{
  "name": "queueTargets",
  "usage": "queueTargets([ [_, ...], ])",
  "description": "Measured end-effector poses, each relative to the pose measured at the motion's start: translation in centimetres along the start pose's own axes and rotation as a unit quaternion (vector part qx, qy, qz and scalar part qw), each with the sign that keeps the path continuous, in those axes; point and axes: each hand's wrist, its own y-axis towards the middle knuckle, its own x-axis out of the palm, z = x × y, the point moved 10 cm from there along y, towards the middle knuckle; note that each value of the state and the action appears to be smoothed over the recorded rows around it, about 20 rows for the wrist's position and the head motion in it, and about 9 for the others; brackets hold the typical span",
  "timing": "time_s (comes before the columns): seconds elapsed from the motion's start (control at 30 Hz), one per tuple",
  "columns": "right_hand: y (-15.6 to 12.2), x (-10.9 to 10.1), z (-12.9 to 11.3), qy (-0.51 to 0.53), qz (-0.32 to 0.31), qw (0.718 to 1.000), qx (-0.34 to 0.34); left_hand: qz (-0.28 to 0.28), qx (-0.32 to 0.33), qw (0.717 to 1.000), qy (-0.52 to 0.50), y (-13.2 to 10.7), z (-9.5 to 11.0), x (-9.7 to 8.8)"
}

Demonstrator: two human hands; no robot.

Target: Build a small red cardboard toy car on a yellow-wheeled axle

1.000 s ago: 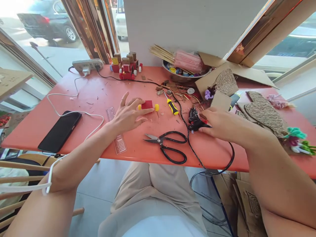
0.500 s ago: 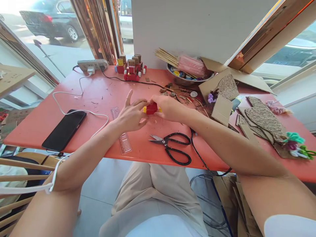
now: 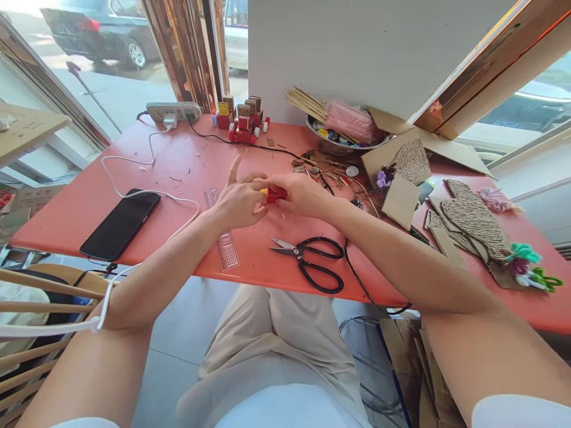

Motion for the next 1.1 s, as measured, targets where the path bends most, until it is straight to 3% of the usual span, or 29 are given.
queueTargets([
  [0.1,0.2,-0.2,0.6,0.027,0.011,0.999,0.03,0.014,-0.013,1.0,-0.015,0.1,-0.6,-0.1],
  [0.23,-0.2,-1.9,1.0,0.097,0.062,0.992,0.045,0.107,-0.072,0.989,-0.073,0.1,-3.4,-1.0],
  [0.37,-0.5,-4.0,0.1,0.157,0.092,0.983,0.03,0.135,-0.105,0.947,-0.273,0.4,-6.0,0.0],
  [0.47,-0.6,-5.1,-1.1,0.165,0.096,0.981,0.02,0.132,-0.089,0.903,-0.399,0.7,-5.6,0.5],
  [0.6,-0.8,-6.0,-2.1,0.17,0.115,0.979,0.022,0.162,-0.084,0.873,-0.451,0.6,-4.4,-0.1],
  [0.8,-0.9,-5.8,-2.6,0.189,0.129,0.973,0.026,0.208,-0.098,0.871,-0.434,0.2,-4.0,-0.7],
  [1.1,-1.2,-5.6,-2.4,0.184,0.147,0.972,0.013,0.225,-0.103,0.863,-0.44,-0.1,-3.9,-1.3],
])
